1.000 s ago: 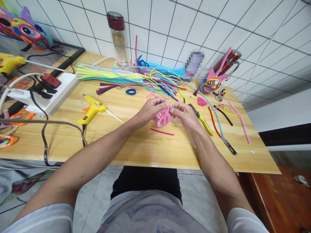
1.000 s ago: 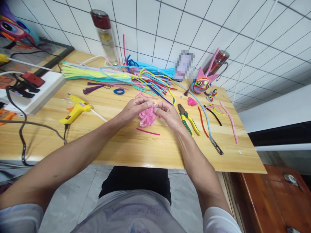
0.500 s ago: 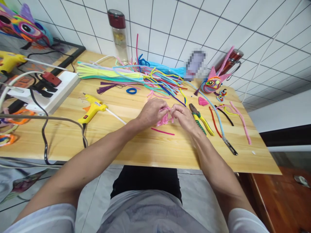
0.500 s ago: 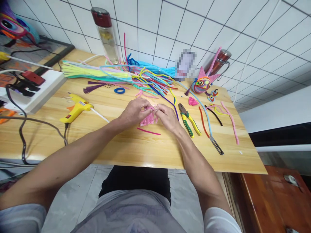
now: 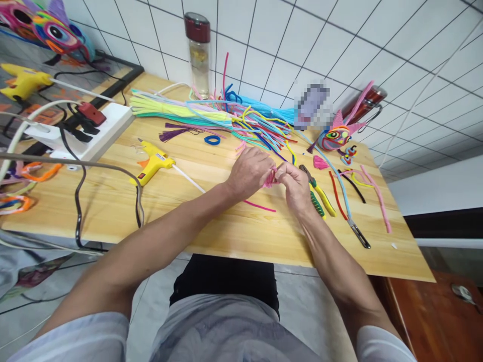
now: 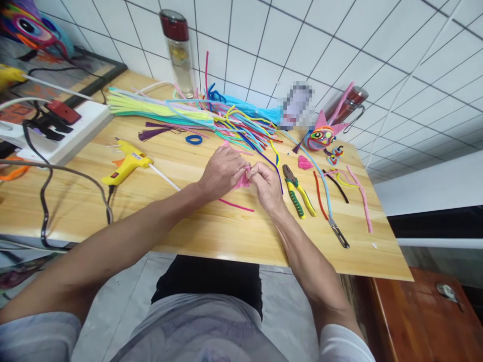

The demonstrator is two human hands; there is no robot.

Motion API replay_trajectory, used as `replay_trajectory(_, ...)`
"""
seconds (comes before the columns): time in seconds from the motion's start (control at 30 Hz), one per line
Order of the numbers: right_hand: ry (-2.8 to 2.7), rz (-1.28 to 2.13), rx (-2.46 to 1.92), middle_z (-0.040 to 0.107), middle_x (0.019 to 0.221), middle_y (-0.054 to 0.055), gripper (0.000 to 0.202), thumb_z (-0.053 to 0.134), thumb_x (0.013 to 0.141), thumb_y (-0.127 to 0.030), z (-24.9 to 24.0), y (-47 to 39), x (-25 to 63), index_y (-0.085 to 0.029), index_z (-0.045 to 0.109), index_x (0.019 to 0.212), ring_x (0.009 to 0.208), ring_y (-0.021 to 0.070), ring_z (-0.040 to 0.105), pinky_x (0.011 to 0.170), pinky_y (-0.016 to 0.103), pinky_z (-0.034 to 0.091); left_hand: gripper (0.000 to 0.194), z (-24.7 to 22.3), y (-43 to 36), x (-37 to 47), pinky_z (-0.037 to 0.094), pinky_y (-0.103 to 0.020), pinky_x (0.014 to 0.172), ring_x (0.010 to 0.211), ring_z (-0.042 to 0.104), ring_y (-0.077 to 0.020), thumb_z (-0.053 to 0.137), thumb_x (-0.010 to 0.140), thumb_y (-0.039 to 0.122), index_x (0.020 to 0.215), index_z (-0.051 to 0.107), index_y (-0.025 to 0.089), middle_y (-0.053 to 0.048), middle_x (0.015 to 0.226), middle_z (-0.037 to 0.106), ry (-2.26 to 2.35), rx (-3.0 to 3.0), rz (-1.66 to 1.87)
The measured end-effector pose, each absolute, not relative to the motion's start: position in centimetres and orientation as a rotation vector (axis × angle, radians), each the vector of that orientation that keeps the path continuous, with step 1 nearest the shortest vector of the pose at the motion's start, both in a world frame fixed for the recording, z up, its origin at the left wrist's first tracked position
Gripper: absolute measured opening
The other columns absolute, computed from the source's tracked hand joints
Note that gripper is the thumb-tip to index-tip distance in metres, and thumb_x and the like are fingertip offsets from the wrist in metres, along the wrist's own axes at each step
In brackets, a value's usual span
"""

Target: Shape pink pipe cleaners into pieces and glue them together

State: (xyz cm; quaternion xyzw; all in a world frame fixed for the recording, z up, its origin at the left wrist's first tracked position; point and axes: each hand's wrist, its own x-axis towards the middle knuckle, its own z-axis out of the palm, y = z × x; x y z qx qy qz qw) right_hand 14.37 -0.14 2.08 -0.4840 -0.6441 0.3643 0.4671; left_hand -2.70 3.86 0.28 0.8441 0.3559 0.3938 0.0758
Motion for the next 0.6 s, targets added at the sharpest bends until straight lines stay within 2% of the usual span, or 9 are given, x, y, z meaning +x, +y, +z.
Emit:
replay_trajectory(0.13,-1.688,0.710,-1.217,0.063,0.076,0.001,0.028,0.068,0.094,-0.045,2.4,-0.7,14.3,-0.025,0.062,0.075,0.074,0.0196,0.058,0.078,0.036,0.050,0.025,0.1,4.1,-3.2,0.041,-0.044,0.100,0.102,0.063,-0.0269,0.049,0.104,0.026,0.090,0.070,0.021,-0.011,0.098,0.075,1.109,2.427,1.268)
replay_trajectory(0.27,-1.739,0.661,-1.210,0.068,0.080,0.001,0.033,0.065,0.100,-0.055,2.2,-0.6,14.7,-0.025,0.064,0.085,0.076,0.0191,0.063,0.079,0.036,0.052,0.014,-0.2,4.2,-3.7,0.044,-0.042,0.102,0.103,0.067,-0.0251,0.056,0.099,0.022,0.094,0.068,0.021,-0.009,0.100,0.077,1.075,2.360,1.354)
replay_trajectory(0.37,-1.729,0.649,-1.190,0.070,0.081,0.000,0.036,0.065,0.100,-0.059,1.9,-0.2,15.2,-0.025,0.064,0.090,0.074,0.0176,0.065,0.076,0.034,0.053,0.006,-0.4,4.1,-3.8,0.048,-0.041,0.100,0.096,0.067,-0.0239,0.062,0.095,0.025,0.094,0.064,0.019,-0.008,0.095,0.073,1.004,2.312,1.392)
replay_trajectory(0.43,-1.711,0.677,-1.173,0.070,0.081,0.000,0.037,0.067,0.098,-0.061,1.8,0.0,15.3,-0.024,0.065,0.093,0.074,0.0170,0.066,0.075,0.033,0.053,0.009,-0.3,4.0,-3.8,0.049,-0.040,0.097,0.094,0.066,-0.0232,0.064,0.094,0.028,0.094,0.063,0.019,-0.007,0.093,0.072,0.978,2.265,1.376)
replay_trajectory(0.6,-1.638,0.834,-1.175,0.069,0.076,-0.001,0.040,0.072,0.093,-0.063,1.7,0.3,15.2,-0.023,0.067,0.087,0.069,0.0164,0.064,0.071,0.033,0.055,0.017,0.7,3.6,-3.9,0.049,-0.031,0.081,0.084,0.062,-0.0184,0.054,0.097,0.031,0.086,0.062,0.019,-0.003,0.086,0.069,0.900,1.993,1.218)
